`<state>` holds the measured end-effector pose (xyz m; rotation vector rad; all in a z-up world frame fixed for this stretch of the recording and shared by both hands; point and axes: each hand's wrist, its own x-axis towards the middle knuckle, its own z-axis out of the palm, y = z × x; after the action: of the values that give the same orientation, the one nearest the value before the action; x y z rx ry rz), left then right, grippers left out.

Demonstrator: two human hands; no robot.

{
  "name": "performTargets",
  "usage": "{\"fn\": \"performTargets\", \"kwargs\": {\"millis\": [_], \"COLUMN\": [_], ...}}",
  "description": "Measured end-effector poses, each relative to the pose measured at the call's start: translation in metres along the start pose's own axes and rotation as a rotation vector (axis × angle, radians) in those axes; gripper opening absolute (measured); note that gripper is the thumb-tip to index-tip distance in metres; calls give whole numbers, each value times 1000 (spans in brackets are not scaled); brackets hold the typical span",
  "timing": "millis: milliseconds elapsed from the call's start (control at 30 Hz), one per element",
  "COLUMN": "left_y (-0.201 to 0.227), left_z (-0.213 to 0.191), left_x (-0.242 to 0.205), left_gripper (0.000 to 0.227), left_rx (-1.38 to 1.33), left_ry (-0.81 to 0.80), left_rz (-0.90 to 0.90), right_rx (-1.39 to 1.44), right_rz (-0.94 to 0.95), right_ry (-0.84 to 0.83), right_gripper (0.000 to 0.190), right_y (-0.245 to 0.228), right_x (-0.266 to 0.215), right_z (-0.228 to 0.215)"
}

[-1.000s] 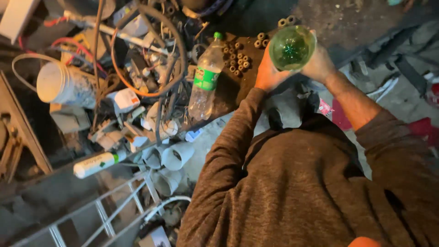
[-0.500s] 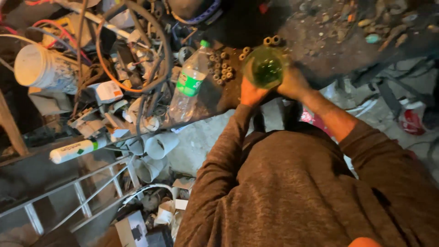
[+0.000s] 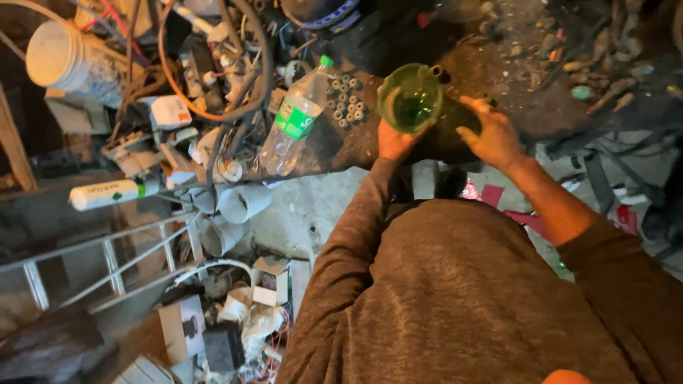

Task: Cutting and taping plastic bottles together to create a container or object.

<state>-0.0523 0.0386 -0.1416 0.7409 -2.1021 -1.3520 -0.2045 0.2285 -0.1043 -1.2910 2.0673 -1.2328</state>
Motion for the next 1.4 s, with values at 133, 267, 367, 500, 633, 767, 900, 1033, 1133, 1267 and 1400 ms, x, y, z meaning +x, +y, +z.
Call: {"fn": "performTargets", "kwargs": {"millis": [133, 267, 367, 500, 633, 767, 900, 1033, 1133, 1267, 1400], "left_y": [35, 69, 69, 4, -18, 9, 6, -27, -71, -76, -20], "left_z": [-11, -27, -55, -81, -117, -160, -210, -249, -265, -283, -326], "left_x": [3, -15, -57, -128, -173, -132, -67, -16, -3, -13, -39], "left_gripper": [103, 114, 90, 60, 30, 57, 92, 107, 104, 95, 91], "left_rx": [-3, -282, 179, 384, 559, 759, 834, 993, 1059, 881, 662], "left_ry": [-45, -51, -17, 26, -130, 205, 297, 236, 148, 76, 68], "left_rz": [-35, 60, 47, 104, -305, 60, 69, -9, 6, 118, 212], "right_rx": [-69, -46, -161, -135, -97, -185, -247, -402, -404, -298, -206], "right_rz": [74, -35, 128, 71, 35, 36, 95, 103, 142, 228, 98], "right_ry": [16, 108, 206, 227, 128, -12, -121, -221, -200, -155, -123], "right_gripper": [58, 43, 28, 22, 20, 19, 24, 30, 31, 32, 24], "right_y": [7, 24, 30, 36, 34, 52, 33, 1, -16, -53, -107], "right_x": [-13, -24, -19, -12, -5, -25, -34, -42, -59, -57, 11], "right_z": [-16, -38, -67, -87, -63, -26, -7, 9, 31, 77, 141]}}
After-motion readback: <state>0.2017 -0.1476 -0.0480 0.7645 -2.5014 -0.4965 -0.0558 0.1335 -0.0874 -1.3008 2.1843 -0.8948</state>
